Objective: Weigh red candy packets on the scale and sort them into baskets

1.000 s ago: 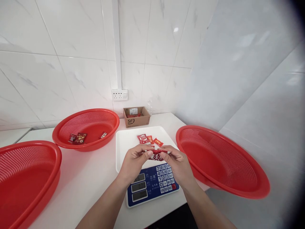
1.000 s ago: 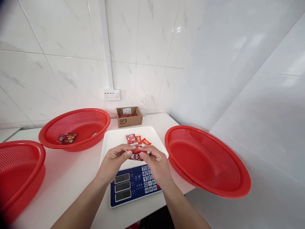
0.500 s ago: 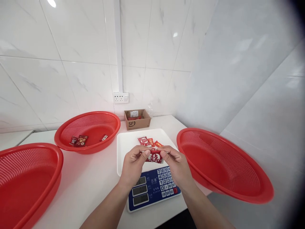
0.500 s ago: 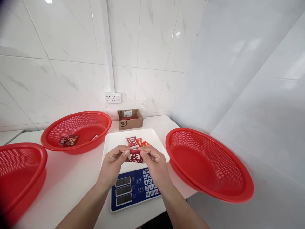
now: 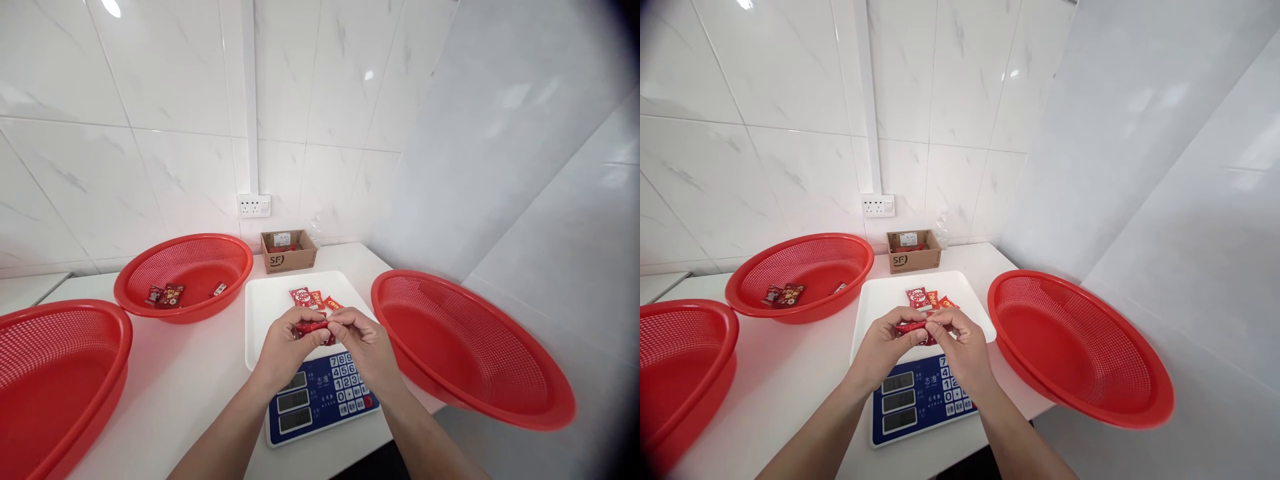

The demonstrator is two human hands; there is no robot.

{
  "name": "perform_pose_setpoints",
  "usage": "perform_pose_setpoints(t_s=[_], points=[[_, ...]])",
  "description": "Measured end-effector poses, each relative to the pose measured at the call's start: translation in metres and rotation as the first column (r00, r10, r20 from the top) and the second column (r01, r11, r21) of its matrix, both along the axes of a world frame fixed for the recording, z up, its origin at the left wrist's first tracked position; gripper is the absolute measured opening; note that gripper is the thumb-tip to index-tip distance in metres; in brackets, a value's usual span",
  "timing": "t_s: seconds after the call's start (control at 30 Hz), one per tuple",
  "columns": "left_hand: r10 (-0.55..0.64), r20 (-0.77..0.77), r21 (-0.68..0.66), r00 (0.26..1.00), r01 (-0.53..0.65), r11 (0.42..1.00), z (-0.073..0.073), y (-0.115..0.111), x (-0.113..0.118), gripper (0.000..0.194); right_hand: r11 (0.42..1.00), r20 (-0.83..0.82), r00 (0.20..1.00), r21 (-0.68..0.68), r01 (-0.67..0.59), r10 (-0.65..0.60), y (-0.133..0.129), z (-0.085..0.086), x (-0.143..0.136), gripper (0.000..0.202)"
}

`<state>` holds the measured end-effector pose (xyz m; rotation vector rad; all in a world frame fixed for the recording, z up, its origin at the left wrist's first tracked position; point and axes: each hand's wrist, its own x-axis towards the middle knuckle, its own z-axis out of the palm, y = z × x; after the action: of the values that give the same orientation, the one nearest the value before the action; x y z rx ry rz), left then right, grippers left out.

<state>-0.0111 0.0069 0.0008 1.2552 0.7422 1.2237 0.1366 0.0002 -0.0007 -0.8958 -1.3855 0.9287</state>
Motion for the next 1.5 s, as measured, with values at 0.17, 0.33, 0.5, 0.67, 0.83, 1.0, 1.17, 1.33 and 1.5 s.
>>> perform_pose_setpoints(t_s=[0.17, 0.33, 0.5, 0.67, 0.83, 1.0, 1.17, 1.33, 1.5], points=[[0.005, 0.034, 0.033, 0.999, -0.006, 0.999, -0.001, 0.0, -0.001, 0.011, 0.999, 0.025, 0.999, 0.036, -0.04, 0.04, -0.002, 0.001, 0.0, 0.008], [-0.012, 0.091, 0.028, 0.996, 0.01, 1.0, 0.001, -0.002, -0.002, 0.011, 0.999, 0.029, 0.999, 0.04, -0.018, 0.017, -0.002, 0.0, -0.001, 0.01], [0.02, 0.121, -0.012, 0.992, -0.019, 1.0, 0.003, -0.002, -0.001, 0.012, 1.0, -0.006, 1.0, 0.025, 0.017, -0.017, 0.0, -0.001, -0.002, 0.011], [0.2, 0.139, -0.041, 0.97, -0.196, 0.98, 0.003, 0.009, -0.019, 0.017, 0.993, -0.132, 0.986, -0.069, 0.097, -0.106, 0.005, 0.001, 0.01, 0.014], [0.215, 0.088, -0.033, 0.973, -0.213, 0.977, 0.007, 0.012, -0.025, 0.02, 0.988, -0.102, 0.985, -0.082, 0.132, -0.14, 0.003, 0.003, 0.017, 0.016], [-0.011, 0.003, -0.018, 1.0, 0.011, 1.0, 0.006, 0.002, -0.008, 0.024, 0.993, -0.117, 0.99, -0.103, 0.066, -0.078, 0.002, -0.005, 0.012, 0.012], [0.052, 0.034, -0.056, 0.998, -0.05, 0.997, 0.003, 0.003, -0.004, 0.019, 0.995, -0.099, 0.993, -0.086, 0.048, -0.057, 0.001, -0.01, 0.01, 0.013], [0.097, 0.082, -0.052, 0.992, -0.093, 0.994, 0.003, 0.003, -0.005, 0.019, 0.997, -0.064, 0.996, -0.043, 0.06, -0.063, -0.001, -0.008, 0.008, 0.014], [0.118, 0.108, -0.054, 0.987, -0.113, 0.992, 0.004, 0.0, -0.003, 0.018, 0.997, -0.068, 0.995, -0.022, 0.073, -0.074, -0.002, -0.008, 0.008, 0.013]])
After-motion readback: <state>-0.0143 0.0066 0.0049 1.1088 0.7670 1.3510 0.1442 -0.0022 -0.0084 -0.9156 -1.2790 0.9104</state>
